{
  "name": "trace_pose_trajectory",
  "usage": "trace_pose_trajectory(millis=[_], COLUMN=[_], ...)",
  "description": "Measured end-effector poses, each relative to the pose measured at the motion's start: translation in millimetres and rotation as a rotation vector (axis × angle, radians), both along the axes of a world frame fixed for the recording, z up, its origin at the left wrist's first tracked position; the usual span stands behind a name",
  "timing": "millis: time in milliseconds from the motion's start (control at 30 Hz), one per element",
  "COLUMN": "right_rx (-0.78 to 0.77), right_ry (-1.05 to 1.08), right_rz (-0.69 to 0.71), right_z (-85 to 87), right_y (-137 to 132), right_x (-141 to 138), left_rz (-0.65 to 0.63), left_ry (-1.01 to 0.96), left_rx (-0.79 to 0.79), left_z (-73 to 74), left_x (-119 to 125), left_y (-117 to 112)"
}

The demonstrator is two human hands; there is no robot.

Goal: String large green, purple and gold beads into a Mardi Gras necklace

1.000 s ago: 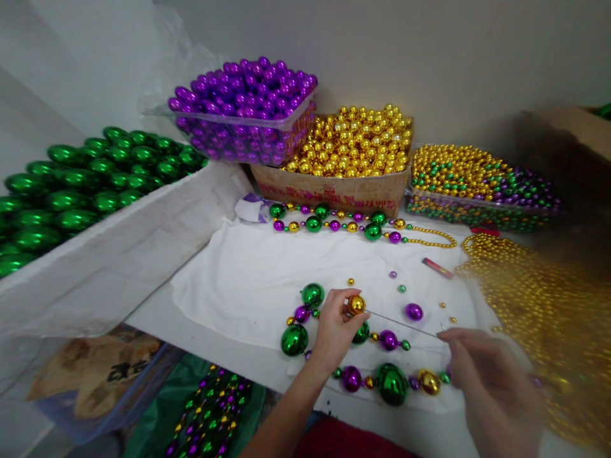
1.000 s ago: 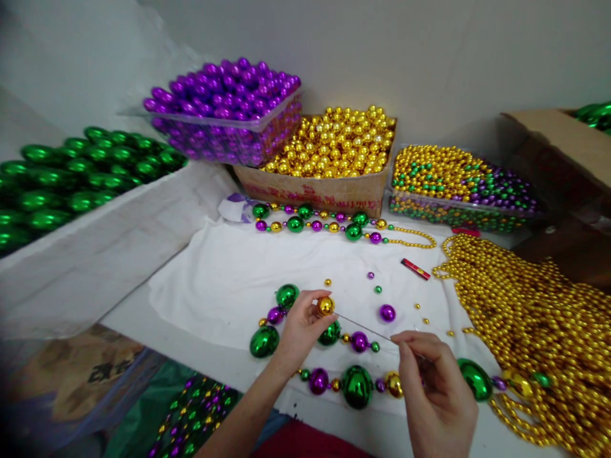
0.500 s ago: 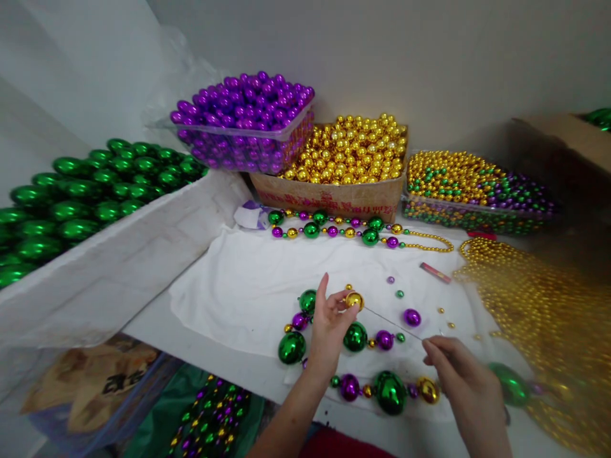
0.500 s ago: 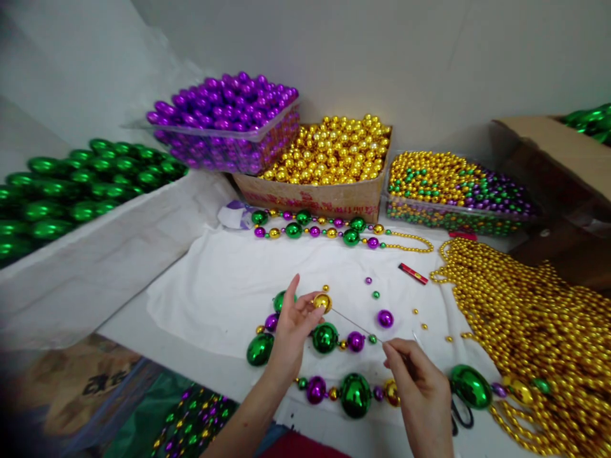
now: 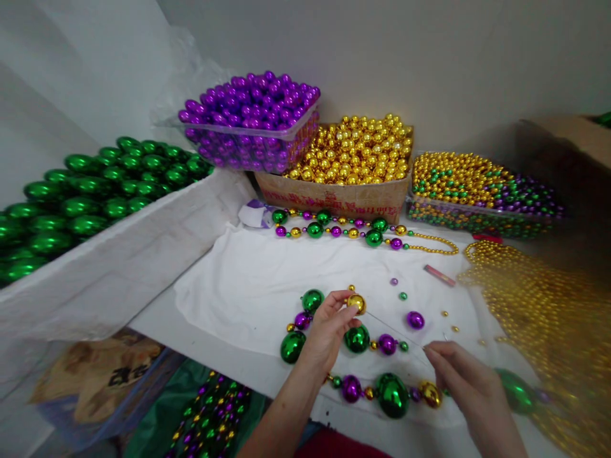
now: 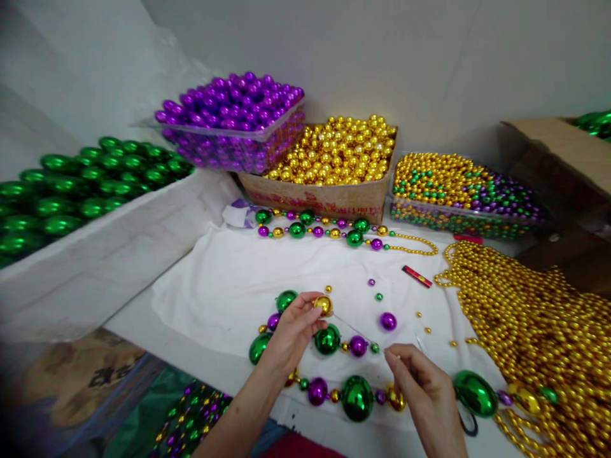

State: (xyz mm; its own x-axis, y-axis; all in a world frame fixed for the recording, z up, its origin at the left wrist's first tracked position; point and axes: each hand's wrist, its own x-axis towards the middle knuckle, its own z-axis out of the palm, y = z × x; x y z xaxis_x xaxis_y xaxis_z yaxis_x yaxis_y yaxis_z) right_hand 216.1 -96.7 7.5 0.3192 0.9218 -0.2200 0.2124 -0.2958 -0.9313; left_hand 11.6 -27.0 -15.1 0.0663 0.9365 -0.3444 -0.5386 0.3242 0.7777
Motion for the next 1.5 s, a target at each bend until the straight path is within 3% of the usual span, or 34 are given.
trace_pose_trajectory(millis=[233,433,633,833,933,1100,1300,1500], right_rx=[0.027,-0.051,-0.030,-0.031,-0.037,-0.002,0.057,0.267], right_ry=[-0.034,0.089,0.037,0.194,0.219,0.061,-0.126,-0.351], right_rz=[0.036,0.058,0.058,0.134,0.190,0.292,0.326,0.342], right_z=[8.3,1.1,-0.7,-14.0,-24.3,-34.7,-30.1,-32.4], right_y=[-3.1,-7.7,-11.3,-9.7,-5.9,5.8,19.1,25.3], right_x=[-4.2,-9.9,-16.7,-29.8,-32.3,-21.3,-3.7,-3.7], left_rz=[-0.029,-0.030,-0.024,-0.120,-0.194,-0.240,-0.137,-0.163], left_ry=[-0.110,-0.185,-0.149,-0.215,-0.144,0.088,0.241,0.211], left_rx=[0.015,-0.034,-0.005,-0.046,-0.004,0.050,0.132,0.132], left_z=[-5.1,-5.9,-6.1,-3.6,-0.3,1.4,1.9,4.7], left_x=[-4.3,-3.2,-4.7,2.9,12.4,25.8,29.7,38.1], left_y=[0.7,1.3,0.3,-5.9,-11.6,-13.3,-0.6,2.7])
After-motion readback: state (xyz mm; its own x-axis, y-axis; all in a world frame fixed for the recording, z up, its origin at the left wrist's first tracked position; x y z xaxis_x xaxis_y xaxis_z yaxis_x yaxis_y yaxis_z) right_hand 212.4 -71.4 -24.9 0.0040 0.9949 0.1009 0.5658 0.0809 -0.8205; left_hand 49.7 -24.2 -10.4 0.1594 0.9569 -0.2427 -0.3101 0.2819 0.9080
